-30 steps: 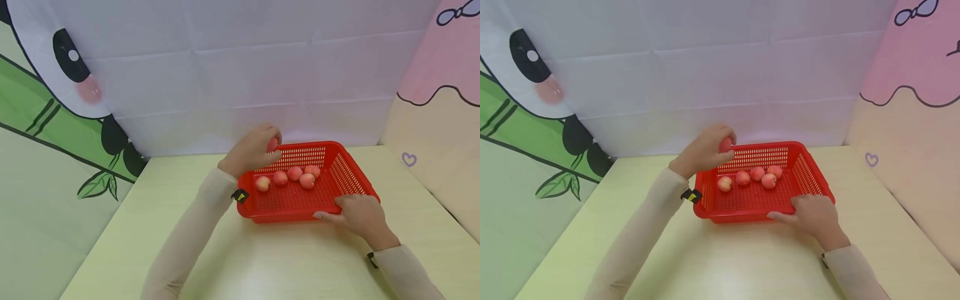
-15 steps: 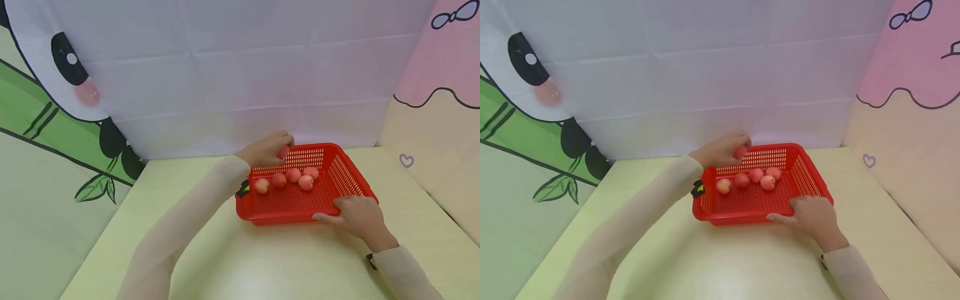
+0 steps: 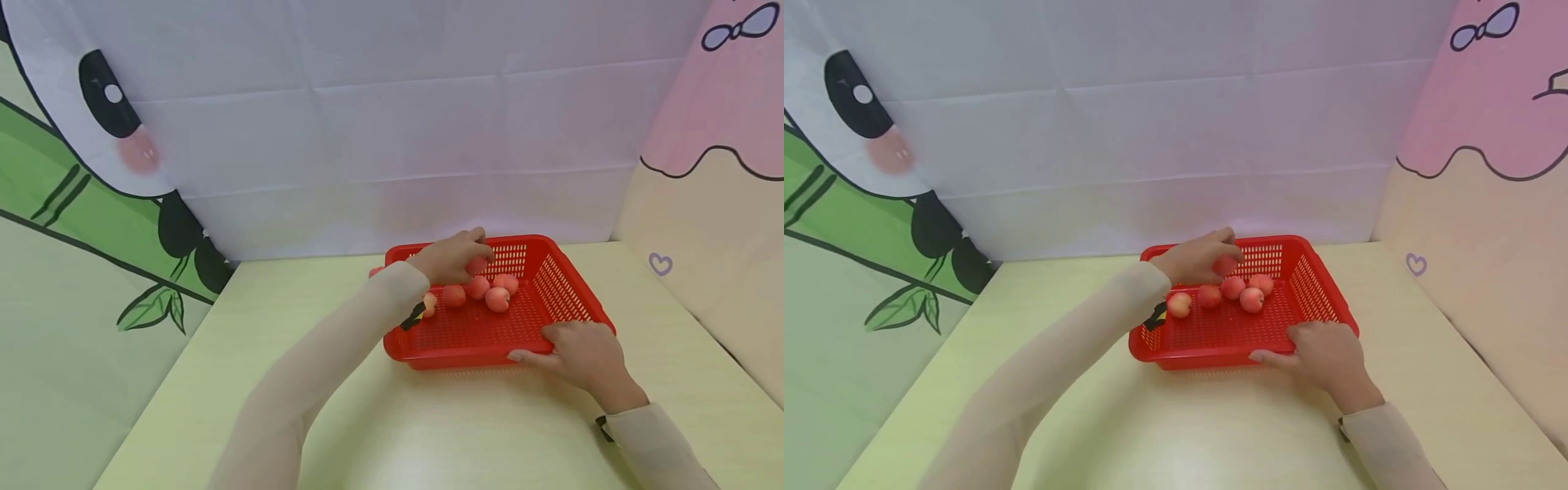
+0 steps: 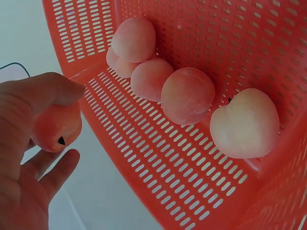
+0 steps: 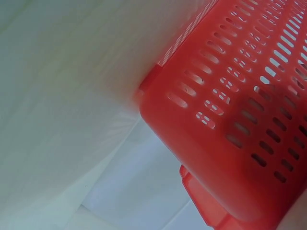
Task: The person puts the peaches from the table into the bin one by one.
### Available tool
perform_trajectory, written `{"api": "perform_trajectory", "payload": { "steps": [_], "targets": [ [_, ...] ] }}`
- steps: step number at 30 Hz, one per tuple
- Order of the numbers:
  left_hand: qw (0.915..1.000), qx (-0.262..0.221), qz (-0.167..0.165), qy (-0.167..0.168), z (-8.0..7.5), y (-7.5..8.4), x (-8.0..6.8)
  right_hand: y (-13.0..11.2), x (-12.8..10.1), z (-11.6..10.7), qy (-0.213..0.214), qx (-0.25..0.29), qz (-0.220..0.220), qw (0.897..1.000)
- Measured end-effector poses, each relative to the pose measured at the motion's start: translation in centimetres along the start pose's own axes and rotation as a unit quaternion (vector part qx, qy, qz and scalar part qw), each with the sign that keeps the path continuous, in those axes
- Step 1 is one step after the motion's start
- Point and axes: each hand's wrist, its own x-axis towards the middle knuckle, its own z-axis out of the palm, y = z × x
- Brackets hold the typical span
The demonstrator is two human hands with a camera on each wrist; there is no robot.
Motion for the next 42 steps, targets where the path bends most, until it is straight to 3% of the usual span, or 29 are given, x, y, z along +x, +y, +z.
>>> {"api": "perform_trajectory", "payload": {
  "steps": [11,20,24,34,42],
  "targets": [
    [0.9997,0.015,-0.007,-0.020,1.2,0.1,0.5,0.1,0.0,0.2,0.011,0.005,-0.005,1.000],
    [0.9960,-0.051,-0.060,-0.041,2.0,0.3,0.2,0.0,0.0,0.2,0.024,0.006,-0.012,1.000],
    [0.9954,-0.053,-0.066,-0.045,2.3,0.4,0.0,0.0,0.0,0.3,0.026,0.006,-0.015,1.000],
    [0.9939,-0.072,-0.053,-0.064,2.8,0.5,0.4,0.2,0.0,0.4,0.032,0.006,-0.018,0.999],
    [0.9944,-0.061,-0.044,-0.074,3.2,0.6,0.6,0.2,0.0,0.4,0.019,0.005,-0.011,1.000]
  ]
}}
